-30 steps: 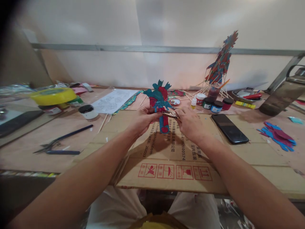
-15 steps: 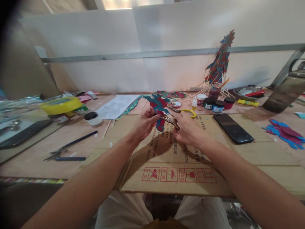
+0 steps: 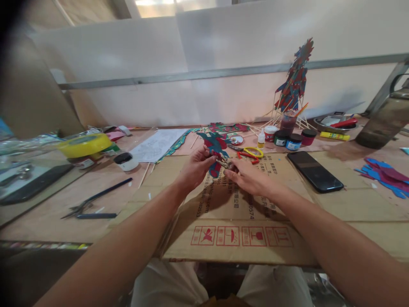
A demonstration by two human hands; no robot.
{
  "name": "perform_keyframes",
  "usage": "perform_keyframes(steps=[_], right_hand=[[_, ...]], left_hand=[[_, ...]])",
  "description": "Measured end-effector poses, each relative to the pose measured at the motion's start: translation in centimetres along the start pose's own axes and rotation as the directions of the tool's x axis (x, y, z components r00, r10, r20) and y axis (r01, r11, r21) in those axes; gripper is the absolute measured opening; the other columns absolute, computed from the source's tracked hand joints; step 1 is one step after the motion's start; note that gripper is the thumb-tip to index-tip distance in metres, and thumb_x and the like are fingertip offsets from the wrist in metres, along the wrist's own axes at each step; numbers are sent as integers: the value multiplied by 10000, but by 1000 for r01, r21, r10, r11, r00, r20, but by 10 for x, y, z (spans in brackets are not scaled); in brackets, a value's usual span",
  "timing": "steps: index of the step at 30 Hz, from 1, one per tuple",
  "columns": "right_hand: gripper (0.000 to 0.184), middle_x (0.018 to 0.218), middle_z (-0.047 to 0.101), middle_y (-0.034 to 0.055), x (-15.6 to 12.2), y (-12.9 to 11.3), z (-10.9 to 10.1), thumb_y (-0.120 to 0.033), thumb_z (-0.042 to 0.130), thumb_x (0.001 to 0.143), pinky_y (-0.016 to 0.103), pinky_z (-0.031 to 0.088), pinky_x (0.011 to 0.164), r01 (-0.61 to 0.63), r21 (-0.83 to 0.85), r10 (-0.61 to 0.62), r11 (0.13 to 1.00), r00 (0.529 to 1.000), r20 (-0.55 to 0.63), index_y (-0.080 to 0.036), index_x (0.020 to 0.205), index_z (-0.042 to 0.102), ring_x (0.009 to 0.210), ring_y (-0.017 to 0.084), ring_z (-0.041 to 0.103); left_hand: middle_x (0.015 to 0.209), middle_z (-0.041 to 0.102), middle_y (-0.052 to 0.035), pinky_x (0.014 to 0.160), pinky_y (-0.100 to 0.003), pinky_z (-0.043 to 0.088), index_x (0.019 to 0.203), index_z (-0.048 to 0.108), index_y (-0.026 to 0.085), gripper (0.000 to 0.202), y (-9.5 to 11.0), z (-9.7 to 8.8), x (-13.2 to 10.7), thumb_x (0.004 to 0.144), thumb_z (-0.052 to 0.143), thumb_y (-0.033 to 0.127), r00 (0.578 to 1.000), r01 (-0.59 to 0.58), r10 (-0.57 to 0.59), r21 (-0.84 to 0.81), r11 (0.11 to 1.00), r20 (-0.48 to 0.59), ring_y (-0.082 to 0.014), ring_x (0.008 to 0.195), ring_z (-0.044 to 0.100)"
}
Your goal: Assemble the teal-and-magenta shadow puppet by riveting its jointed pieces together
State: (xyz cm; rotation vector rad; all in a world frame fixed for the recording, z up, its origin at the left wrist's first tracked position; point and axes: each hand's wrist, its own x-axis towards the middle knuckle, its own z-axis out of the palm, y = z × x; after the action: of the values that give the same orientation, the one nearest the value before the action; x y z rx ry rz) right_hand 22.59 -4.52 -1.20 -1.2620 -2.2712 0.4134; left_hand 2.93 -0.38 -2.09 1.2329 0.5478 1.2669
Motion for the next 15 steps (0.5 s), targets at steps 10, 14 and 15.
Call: perform_keyframes(steps=[10,14,15], right_hand=[[456,1107,680,84,1,-10,-5,-501,614,864,446,494,966,11,229,-10,973,1000,-4,-232,1232,602,1061,272,618],[609,1041,686,99,2,-20,-2,-349,755,700,435,524,878,30,89,-23,996,997,-74,-183,1262,588,922,270,640],[576,1031,686,96,3,-21,-1,-298,729,699,417,526,849,43,71,-37,997,996,-82,-179,1246,591,896,258,638]], left_hand=[[806,663,18,770,-224,506,833,609,196,246,14,4,-1,721,806,99,998,-2,-5,-107,994,-60,-97,769,634],[793,640,29,782,-228,507,816,596,199,262,14,4,-1,712,810,90,997,5,-14,-108,994,-80,-95,771,627],[794,638,28,780,-229,507,806,594,199,259,14,4,-1,712,813,96,997,4,-13,-109,994,-76,-94,768,624]])
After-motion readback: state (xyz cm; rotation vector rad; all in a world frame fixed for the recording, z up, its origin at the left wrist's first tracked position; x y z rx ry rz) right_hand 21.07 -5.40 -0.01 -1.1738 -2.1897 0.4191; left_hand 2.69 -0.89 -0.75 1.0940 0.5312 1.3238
